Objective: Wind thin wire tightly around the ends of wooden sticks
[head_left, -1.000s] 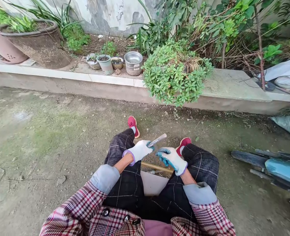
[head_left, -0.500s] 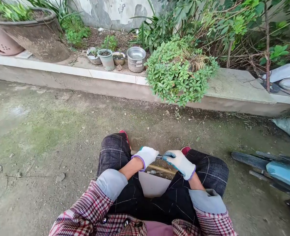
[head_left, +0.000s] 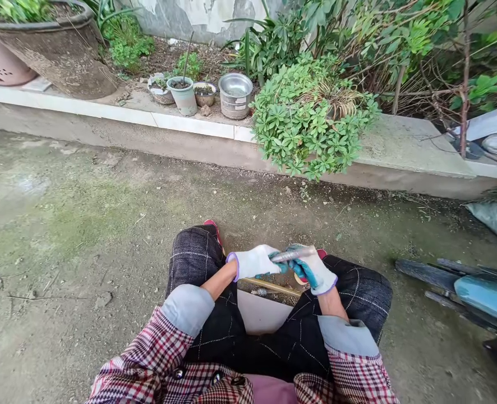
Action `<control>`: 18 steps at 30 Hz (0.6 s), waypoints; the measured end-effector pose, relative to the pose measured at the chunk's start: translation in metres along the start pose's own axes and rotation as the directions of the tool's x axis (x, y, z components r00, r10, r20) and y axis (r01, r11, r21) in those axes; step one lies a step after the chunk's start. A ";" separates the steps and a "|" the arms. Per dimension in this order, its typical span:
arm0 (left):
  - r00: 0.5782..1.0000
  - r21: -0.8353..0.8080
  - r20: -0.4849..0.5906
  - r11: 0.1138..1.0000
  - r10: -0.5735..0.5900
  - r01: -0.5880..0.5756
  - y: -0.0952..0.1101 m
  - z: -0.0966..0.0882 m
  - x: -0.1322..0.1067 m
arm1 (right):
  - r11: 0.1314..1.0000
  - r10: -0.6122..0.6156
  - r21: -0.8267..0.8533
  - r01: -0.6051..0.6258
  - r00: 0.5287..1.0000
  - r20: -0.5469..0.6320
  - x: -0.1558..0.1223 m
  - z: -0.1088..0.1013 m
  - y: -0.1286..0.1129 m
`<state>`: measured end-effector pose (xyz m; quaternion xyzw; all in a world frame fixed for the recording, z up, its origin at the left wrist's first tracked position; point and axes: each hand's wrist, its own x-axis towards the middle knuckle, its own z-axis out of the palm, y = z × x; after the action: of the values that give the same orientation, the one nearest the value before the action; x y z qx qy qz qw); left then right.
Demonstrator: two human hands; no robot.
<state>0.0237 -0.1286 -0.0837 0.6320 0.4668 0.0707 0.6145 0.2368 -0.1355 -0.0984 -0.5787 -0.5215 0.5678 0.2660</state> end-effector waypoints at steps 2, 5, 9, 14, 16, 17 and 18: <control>0.997 -0.059 -0.064 0.998 -0.035 0.031 -0.003 0.000 0.004 | 0.998 0.037 0.051 -0.035 0.998 -0.043 0.001 0.009 0.000; 0.983 -0.076 -0.160 0.994 -0.092 0.081 -0.006 0.001 0.009 | 0.995 0.059 0.089 -0.051 0.995 -0.081 0.005 0.019 0.002; 0.960 -0.060 -0.237 0.989 -0.147 0.137 -0.008 0.003 0.014 | 0.996 0.041 0.085 -0.033 0.994 -0.105 0.007 0.023 0.003; 0.930 0.118 -0.329 0.970 -0.164 0.213 -0.005 -0.005 0.013 | 0.999 0.014 0.038 -0.012 0.998 -0.065 0.000 0.028 -0.002; 0.921 0.260 -0.366 0.936 -0.132 0.238 -0.005 -0.011 0.011 | 1.000 0.016 0.017 -0.016 1.000 -0.007 -0.005 0.031 -0.007; 0.923 0.340 -0.369 0.907 -0.112 0.247 -0.007 -0.013 0.010 | 1.000 0.020 0.007 -0.020 0.999 0.025 -0.007 0.032 -0.010; 0.929 0.419 -0.359 0.873 -0.094 0.251 -0.008 -0.014 0.010 | 1.000 0.025 -0.002 -0.025 0.998 0.055 -0.010 0.032 -0.012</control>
<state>0.0154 -0.1133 -0.0921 0.6934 0.6207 0.0067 0.3659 0.2054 -0.1495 -0.0909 -0.5693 -0.5218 0.5865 0.2442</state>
